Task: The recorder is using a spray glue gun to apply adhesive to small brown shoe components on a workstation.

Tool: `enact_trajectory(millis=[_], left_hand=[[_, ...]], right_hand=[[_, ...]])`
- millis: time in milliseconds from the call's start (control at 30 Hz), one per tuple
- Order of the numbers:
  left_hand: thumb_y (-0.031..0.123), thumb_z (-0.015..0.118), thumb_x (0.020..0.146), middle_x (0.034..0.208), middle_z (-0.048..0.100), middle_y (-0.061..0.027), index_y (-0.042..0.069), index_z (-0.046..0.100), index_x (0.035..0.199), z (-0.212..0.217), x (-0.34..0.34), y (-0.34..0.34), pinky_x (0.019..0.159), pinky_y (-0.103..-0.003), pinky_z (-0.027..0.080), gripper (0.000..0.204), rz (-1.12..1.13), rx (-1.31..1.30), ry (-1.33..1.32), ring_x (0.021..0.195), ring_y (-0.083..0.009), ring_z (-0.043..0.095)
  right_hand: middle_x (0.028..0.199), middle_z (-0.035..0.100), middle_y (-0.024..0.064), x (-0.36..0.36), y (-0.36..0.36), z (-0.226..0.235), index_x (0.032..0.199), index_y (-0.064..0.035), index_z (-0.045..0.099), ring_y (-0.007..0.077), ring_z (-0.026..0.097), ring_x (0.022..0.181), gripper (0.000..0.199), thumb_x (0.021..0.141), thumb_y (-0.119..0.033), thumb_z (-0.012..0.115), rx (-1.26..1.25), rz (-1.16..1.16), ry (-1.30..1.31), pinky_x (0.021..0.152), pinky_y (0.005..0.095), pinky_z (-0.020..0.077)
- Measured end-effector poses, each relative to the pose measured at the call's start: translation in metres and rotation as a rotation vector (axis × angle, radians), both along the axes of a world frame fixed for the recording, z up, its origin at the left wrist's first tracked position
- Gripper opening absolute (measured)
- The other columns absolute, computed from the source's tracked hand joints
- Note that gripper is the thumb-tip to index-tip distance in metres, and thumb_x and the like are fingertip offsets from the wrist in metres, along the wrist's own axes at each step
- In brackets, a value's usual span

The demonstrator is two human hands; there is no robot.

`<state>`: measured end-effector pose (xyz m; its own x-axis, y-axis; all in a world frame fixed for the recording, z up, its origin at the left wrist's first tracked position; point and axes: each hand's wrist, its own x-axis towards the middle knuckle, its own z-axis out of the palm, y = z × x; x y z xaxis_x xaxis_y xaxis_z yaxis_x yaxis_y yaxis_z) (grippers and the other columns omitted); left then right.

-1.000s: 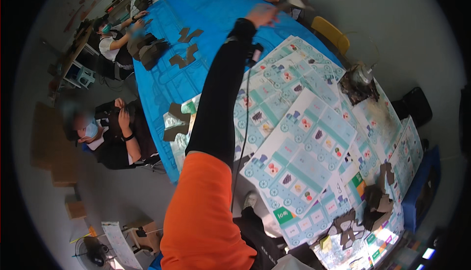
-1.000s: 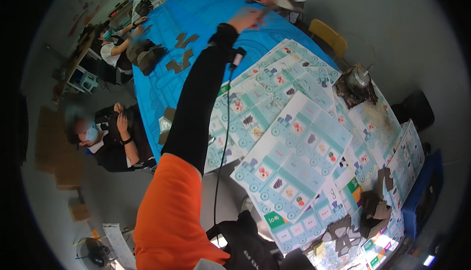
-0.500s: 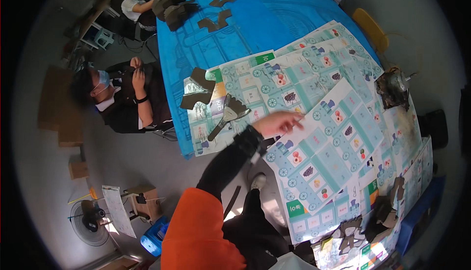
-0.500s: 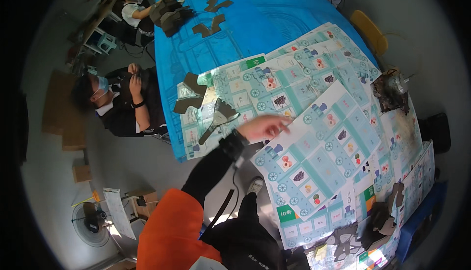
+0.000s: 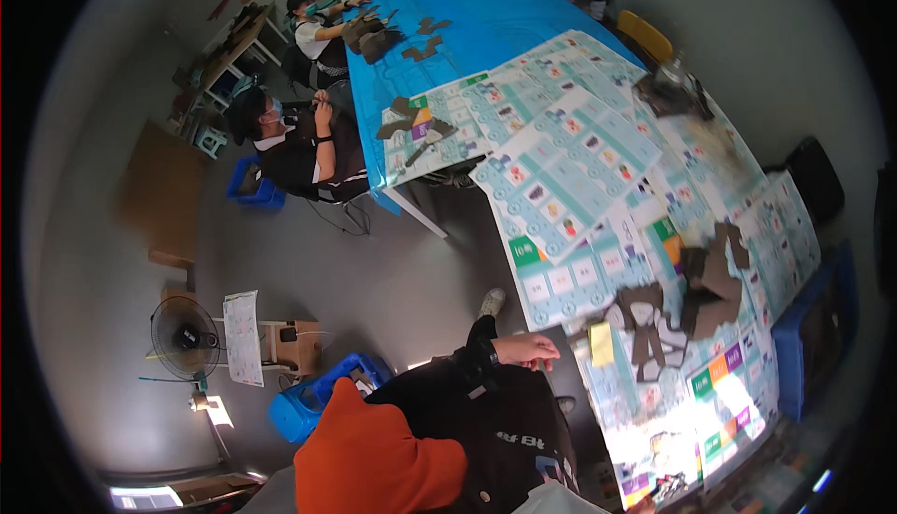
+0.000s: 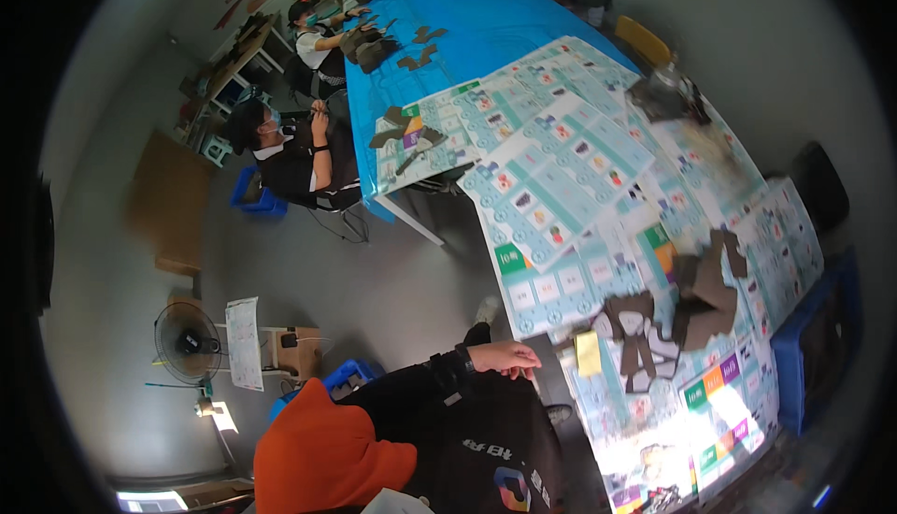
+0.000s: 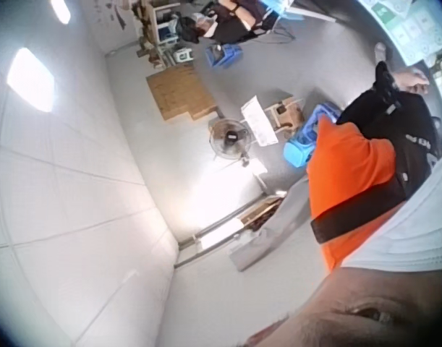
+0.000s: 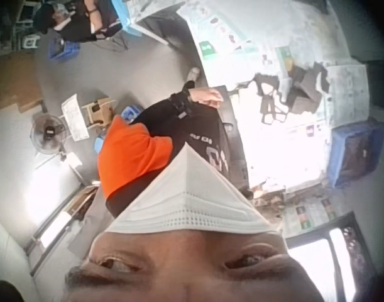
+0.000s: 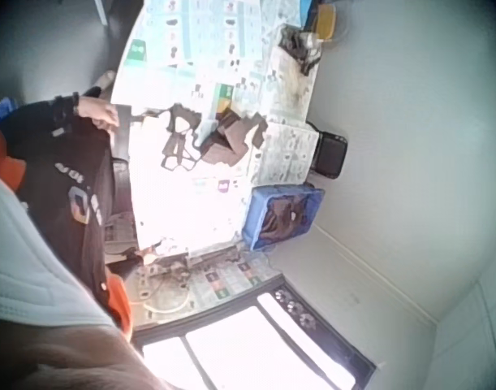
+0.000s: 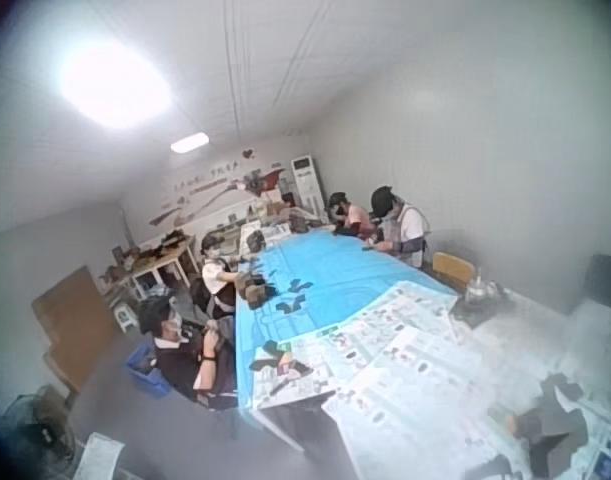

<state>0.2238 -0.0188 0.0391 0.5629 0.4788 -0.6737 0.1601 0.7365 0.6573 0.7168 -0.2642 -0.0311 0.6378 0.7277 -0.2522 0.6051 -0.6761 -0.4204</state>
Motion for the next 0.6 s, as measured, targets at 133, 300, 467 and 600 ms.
enact_trajectory(millis=[133,300,467,600], left_hand=[[0.034,0.053,0.089,0.088,0.066,-0.0041,0.005,0.057,0.104,-0.018,0.075,-0.053,0.049,-0.02,0.041,0.033,-0.25,0.106,0.105,0.061,-0.0074,0.057],[0.023,0.059,0.086,0.079,0.066,-0.0063,0.002,0.06,0.093,-0.031,0.119,-0.036,0.048,-0.023,0.045,0.023,-0.242,0.277,0.215,0.054,-0.0098,0.058],[0.025,0.061,0.083,0.075,0.065,-0.005,0.001,0.062,0.088,-0.026,0.144,0.042,0.055,-0.027,0.046,0.024,-0.164,0.576,0.545,0.057,-0.0123,0.058],[0.031,0.07,0.074,0.086,0.064,-0.0137,0.002,0.059,0.09,-0.05,0.191,0.098,0.072,-0.039,0.05,0.035,-0.172,0.975,0.895,0.084,-0.0296,0.062]], right_hand=[[0.085,0.064,0.0185,0.074,-0.089,-0.001,0.092,0.0051,0.064,0.0252,0.061,0.077,0.031,0.076,-0.017,0.05,0.04,-0.185,0.023,0.072,0.0366,0.0461],[0.09,0.065,0.0139,0.089,-0.105,-0.005,0.092,0.0,0.062,0.0255,0.062,0.083,0.02,0.075,-0.006,0.054,0.156,-0.234,0.08,0.078,0.035,0.047],[0.086,0.064,0.0125,0.091,-0.101,0.024,0.087,-0.0022,0.061,0.0281,0.061,0.086,0.013,0.075,-0.006,0.057,0.088,-0.142,-0.015,0.08,0.0364,0.0467],[0.093,0.063,0.0139,0.081,-0.088,0.045,0.09,-0.0018,0.062,0.0286,0.059,0.092,0.016,0.076,-0.007,0.056,0.03,-0.182,0.022,0.084,0.0359,0.0451]])
